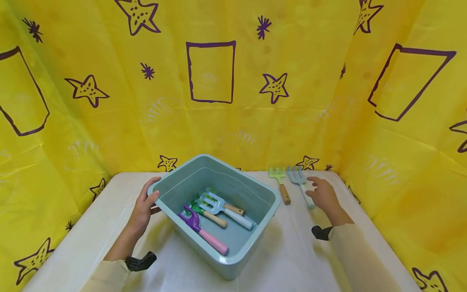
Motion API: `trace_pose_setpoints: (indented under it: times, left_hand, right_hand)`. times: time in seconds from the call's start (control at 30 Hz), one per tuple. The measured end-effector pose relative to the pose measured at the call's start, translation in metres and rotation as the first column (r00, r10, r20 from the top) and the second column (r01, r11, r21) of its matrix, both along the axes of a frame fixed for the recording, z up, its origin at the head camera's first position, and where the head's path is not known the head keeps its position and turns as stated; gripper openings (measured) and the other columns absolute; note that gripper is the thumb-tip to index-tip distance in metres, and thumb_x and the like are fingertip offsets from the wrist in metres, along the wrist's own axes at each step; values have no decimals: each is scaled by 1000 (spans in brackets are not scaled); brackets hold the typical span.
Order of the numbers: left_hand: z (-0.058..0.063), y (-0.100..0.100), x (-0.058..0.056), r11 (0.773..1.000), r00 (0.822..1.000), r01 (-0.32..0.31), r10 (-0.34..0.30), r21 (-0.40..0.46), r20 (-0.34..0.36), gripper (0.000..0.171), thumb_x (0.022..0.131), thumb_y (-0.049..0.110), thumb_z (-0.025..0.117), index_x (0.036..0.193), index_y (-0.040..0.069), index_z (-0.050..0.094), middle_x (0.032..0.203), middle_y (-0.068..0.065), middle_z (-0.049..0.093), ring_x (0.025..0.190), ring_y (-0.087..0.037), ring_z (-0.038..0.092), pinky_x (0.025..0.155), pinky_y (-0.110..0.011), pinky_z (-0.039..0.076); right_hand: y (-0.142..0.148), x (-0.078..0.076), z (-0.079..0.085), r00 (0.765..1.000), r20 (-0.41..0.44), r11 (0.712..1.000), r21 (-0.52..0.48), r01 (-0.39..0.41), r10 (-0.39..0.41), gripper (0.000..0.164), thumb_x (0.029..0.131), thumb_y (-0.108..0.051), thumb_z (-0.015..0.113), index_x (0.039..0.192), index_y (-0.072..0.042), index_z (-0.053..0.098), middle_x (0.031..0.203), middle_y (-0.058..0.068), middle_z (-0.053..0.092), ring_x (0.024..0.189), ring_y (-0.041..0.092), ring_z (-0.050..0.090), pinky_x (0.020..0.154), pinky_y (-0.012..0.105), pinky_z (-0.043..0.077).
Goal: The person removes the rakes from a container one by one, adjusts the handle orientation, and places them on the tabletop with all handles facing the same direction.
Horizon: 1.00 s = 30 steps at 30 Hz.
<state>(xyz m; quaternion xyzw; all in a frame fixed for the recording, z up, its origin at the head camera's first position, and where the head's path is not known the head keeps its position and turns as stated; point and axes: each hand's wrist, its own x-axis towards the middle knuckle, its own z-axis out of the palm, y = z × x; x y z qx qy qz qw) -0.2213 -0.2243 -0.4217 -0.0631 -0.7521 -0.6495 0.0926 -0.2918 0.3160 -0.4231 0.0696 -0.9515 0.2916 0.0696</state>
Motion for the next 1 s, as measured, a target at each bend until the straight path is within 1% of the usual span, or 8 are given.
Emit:
trace_pose_setpoints:
  times: [0.17, 0.23, 0.33, 0.43, 0.57, 0.67, 0.8, 1.0]
  left_hand:
    - [-2, -1, -2, 1000, 1000, 1, -1, -2, -6, 52, 102, 34, 45, 150, 23, 28, 149, -9, 35, 128, -41, 41, 96, -66, 38]
    - [-3, -2, -3, 1000, 1000, 3, -3, -1, -16, 51, 103, 33, 44, 150, 21, 28, 147, -11, 37, 126, -42, 42, 95, -67, 38]
    - [-4, -2, -4, 1000, 1000, 2, -2, -2, -23, 50, 103, 33, 44, 149, 21, 29, 146, -13, 39, 124, -42, 45, 94, -67, 38]
    - [-4, -2, -4, 1000, 1000, 0, 0, -5, -23, 50, 103, 34, 44, 149, 22, 30, 146, -13, 39, 124, -42, 45, 94, -67, 39]
    - [-4, -2, -4, 1000, 1000, -4, 4, -5, -11, 49, 102, 35, 44, 149, 26, 31, 147, -11, 38, 126, -41, 43, 95, -66, 38]
    - [-3, -2, -3, 1000, 1000, -3, 3, -1, -9, 49, 102, 34, 44, 149, 27, 31, 147, -11, 38, 127, -41, 43, 95, -66, 38]
    - [-3, -2, -3, 1000, 1000, -2, 2, -3, -13, 49, 102, 33, 44, 149, 26, 31, 147, -12, 38, 127, -42, 43, 95, -67, 38]
    - [-3, -2, -3, 1000, 1000, -5, 5, -4, -10, 48, 103, 34, 44, 149, 27, 31, 147, -12, 38, 127, -42, 43, 95, -67, 38]
  right_hand:
    - [-13, -11, 25, 1000, -23, 1000, 9, -7, 7, 52, 92, -11, 64, 138, 5, 46, 124, 34, 52, 104, 47, 57, 76, 54, 52]
    - [-19, -16, 35, 999, -34, 1000, 19, -17, 18, 51, 92, -11, 64, 138, 4, 47, 124, 34, 52, 103, 47, 57, 75, 52, 53]
    - [-28, -23, 51, 998, -49, 999, 17, -44, 45, 50, 93, -10, 64, 138, 3, 47, 125, 33, 52, 104, 46, 57, 77, 52, 53]
    - [-40, -28, 69, 997, -49, 998, 1, -62, 62, 49, 94, -10, 63, 138, 2, 47, 126, 32, 51, 106, 45, 56, 80, 52, 52]
    - [-60, -30, 94, 997, -20, 997, -16, -72, 72, 51, 95, -13, 63, 141, -2, 45, 130, 28, 48, 109, 44, 55, 82, 51, 52]
    - [-75, -32, 111, 997, -10, 996, -27, -83, 83, 52, 95, -15, 62, 142, -4, 44, 132, 27, 47, 112, 43, 55, 83, 52, 52]
    - [-95, -35, 126, 994, -27, 994, -37, -104, 103, 53, 95, -17, 63, 143, -6, 44, 132, 25, 47, 112, 42, 54, 85, 52, 51]
    - [-123, -40, 141, 987, -50, 985, -71, -157, 154, 61, 93, -15, 67, 147, -9, 39, 133, 25, 47, 110, 42, 55, 84, 51, 51]
